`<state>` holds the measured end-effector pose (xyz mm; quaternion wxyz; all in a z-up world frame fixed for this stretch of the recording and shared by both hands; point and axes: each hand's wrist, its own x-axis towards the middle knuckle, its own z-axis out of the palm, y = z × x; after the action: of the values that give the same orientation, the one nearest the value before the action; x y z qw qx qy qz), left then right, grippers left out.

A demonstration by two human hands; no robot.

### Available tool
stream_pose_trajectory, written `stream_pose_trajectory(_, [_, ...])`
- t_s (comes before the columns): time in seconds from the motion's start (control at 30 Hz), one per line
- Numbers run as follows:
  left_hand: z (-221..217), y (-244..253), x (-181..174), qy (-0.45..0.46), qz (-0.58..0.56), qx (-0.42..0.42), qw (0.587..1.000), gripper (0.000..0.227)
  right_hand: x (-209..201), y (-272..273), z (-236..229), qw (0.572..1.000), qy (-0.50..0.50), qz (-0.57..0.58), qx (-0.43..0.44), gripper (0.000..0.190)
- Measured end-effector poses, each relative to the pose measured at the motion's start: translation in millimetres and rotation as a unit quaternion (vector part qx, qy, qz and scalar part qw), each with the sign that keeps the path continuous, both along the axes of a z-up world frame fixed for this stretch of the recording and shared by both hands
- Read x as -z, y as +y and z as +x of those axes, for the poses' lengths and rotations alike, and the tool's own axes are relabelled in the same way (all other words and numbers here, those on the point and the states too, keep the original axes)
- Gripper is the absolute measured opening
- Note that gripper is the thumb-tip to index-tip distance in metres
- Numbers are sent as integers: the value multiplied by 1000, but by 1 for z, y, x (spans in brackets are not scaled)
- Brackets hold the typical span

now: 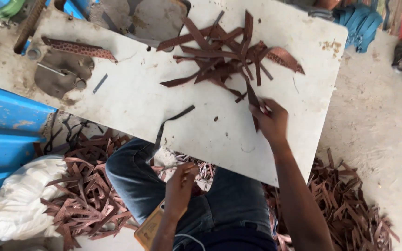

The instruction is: The person trims excess material from brown leather strips using a small blade.

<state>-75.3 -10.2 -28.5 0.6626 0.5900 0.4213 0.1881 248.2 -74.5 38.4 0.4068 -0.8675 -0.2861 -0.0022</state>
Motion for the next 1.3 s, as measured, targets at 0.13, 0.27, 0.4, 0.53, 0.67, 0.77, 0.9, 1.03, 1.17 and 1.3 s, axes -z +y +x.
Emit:
stream_pose_trajectory(0.13, [19, 3, -35, 23, -2, 32, 999, 30, -29, -29, -32, 900, 361, 239, -48, 28])
stream_pose_trajectory(0.27, [40, 12, -56, -66, -10, 31, 997, 27, -20, -50, -56, 888, 410, 206, 12, 26])
stream_pose_trajectory(0.4, [62, 19, -71, -94, 18, 51, 994, 24, -32, -61, -76, 931, 297, 211, -19, 27])
stream_pose_trajectory(0.53, [84, 19, -82, -28, 84, 50, 995, 28, -33, -71, -66, 951, 203, 222, 77, 29])
stream_pose_trajectory(0.67, [105, 22, -86, -68, 187, 58, 978, 38, -46, -79, -69, 924, 262, 276, 43, 26])
stream_pose_trajectory(0.77, [130, 40, -88, -50, 450, 12, 891, 54, -41, -93, -76, 928, 314, 202, -19, 25])
stream_pose_trajectory(0.9, [161, 65, -68, -15, 531, 56, 846, 59, -24, -108, -72, 928, 335, 156, -40, 28])
stream_pose_trajectory(1.03, [176, 82, -36, 78, 535, 123, 833, 32, -23, -113, -52, 957, 286, -24, 43, 31])
stream_pose_trajectory(1.17, [175, 76, -50, 65, 651, 133, 745, 34, -39, -102, -47, 993, -74, -64, -67, 31])
stream_pose_trajectory(1.3, [175, 73, -63, 35, 612, 174, 771, 30, -51, -83, -50, 994, -65, -41, -72, 46])
